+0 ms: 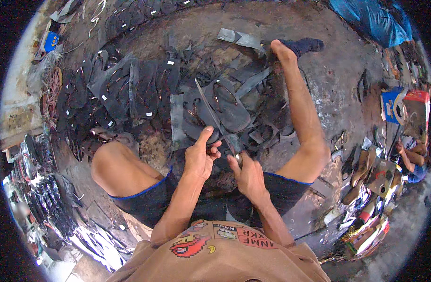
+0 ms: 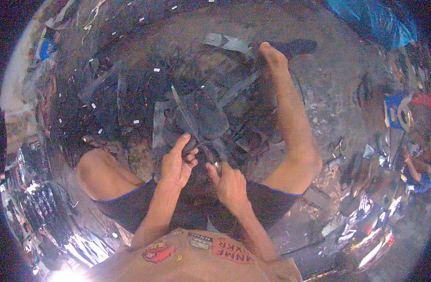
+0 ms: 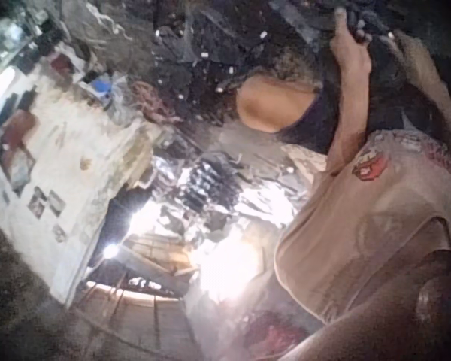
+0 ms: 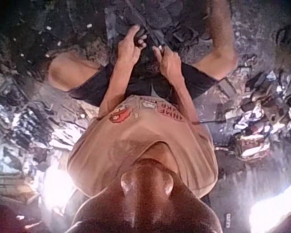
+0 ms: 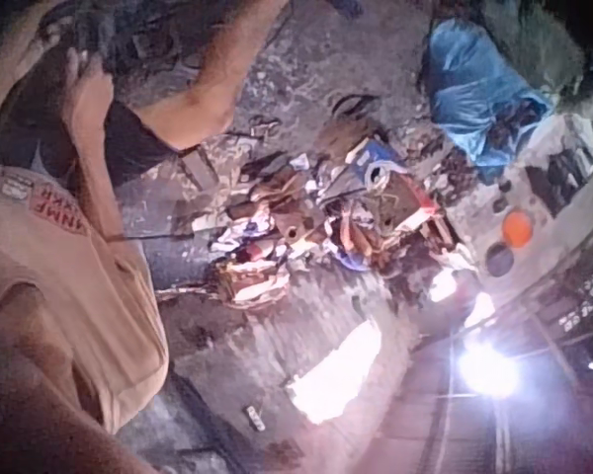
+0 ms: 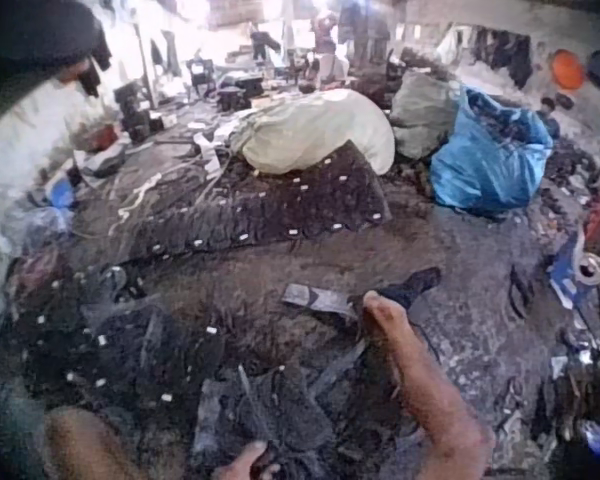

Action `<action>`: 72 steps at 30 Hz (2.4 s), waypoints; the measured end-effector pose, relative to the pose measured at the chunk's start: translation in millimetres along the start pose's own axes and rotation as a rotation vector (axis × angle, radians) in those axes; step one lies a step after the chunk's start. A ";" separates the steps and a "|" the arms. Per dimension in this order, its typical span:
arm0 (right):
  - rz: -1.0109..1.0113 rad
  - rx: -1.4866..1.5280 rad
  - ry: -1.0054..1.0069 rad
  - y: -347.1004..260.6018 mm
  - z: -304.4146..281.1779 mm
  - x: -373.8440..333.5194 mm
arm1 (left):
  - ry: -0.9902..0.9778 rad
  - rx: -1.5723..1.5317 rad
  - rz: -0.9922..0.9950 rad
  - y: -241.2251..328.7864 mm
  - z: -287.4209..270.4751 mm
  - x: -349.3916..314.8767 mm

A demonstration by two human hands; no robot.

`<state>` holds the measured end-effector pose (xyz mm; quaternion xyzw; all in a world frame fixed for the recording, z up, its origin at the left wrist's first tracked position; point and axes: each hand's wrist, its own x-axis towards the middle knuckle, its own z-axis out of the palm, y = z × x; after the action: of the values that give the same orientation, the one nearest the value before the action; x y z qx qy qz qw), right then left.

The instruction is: The person sits on the floor and uses a knife to cut strips from black rubber pieces. They repeatedly pick up a piece, slice off a strip, and place the piece back down, continuing this process with multiple items.

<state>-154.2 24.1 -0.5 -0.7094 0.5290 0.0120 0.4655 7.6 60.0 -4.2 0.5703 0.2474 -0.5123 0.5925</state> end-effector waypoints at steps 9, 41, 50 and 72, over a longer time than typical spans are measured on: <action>-0.115 0.156 -0.181 46.1 19.5 90.5 | 0.006 -0.008 -0.074 7.2 0.3 -3.7; -0.561 0.893 0.227 -119.6 -92.0 -11.0 | -0.729 0.462 0.430 87.3 -75.6 -172.4; -0.604 0.609 0.202 -95.4 -63.2 -87.3 | -0.348 0.502 0.648 100.1 -43.3 -196.4; -0.642 -0.081 -0.526 -99.2 -123.7 -21.3 | -0.366 0.777 0.365 124.7 -79.5 -181.2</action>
<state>-146.8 -42.8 144.6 -0.8287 0.1430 0.0678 0.5368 77.7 170.9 189.4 0.6845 -0.1759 -0.5464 0.4493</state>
